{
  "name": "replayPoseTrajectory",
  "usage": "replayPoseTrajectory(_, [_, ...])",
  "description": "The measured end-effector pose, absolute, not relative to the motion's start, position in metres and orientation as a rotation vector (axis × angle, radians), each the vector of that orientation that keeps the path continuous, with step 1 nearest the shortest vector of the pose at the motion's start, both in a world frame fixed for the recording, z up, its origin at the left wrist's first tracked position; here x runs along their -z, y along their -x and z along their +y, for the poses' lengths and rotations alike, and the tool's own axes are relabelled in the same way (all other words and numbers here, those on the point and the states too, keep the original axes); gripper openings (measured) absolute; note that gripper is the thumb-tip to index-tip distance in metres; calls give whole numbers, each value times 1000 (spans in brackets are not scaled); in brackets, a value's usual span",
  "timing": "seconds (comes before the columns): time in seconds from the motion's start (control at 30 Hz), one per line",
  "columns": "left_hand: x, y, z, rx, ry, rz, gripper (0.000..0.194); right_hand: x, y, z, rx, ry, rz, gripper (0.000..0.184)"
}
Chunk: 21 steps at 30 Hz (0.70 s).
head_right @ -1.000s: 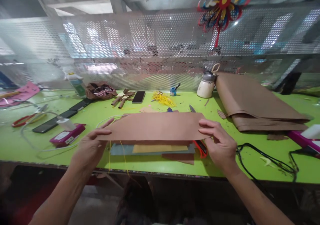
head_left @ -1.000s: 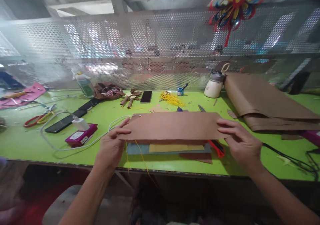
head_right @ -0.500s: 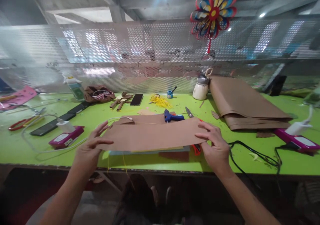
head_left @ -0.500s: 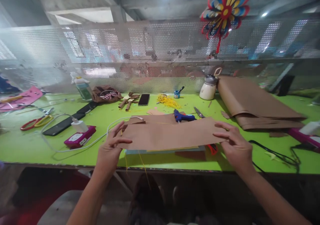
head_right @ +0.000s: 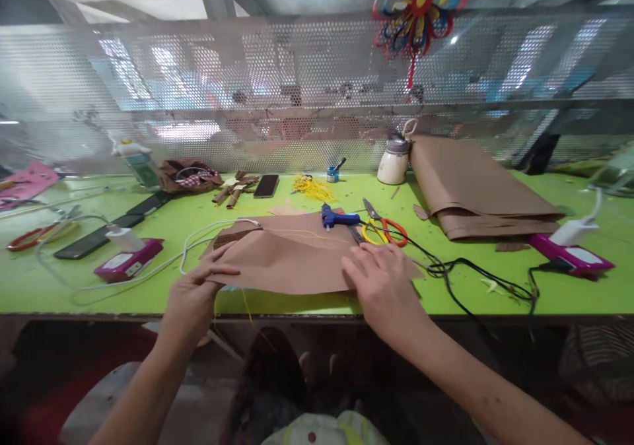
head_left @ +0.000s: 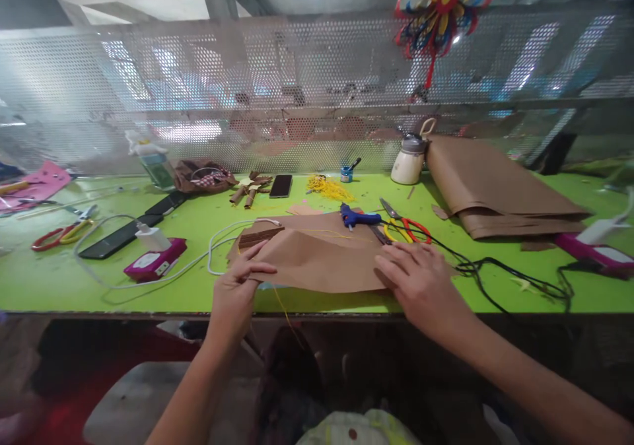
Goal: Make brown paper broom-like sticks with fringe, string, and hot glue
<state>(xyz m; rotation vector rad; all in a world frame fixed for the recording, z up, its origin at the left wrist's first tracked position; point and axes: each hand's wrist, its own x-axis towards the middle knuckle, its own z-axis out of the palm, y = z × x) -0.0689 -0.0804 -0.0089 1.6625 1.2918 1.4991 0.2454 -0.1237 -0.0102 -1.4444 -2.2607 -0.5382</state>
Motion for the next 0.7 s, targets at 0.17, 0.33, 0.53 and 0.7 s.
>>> replayPoseTrajectory(0.17, [2, 65, -81, -1404, -1680, 1321, 17, 3, -210, -107, 504, 1338, -2407, 34])
replayPoseTrajectory(0.33, [5, 78, -64, -1453, -1805, 1273, 50, -10, -238, -89, 336, 1327, -2250, 40])
replayPoseTrajectory(0.53, [6, 62, -48, -852, -2569, 1251, 33, -27, -285, -82, 307, 1423, -1959, 35])
replayPoseTrajectory(0.7, [-1, 44, -39, -501, -2935, 1192, 30, -22, -287, -87, 357, 1433, -1908, 31])
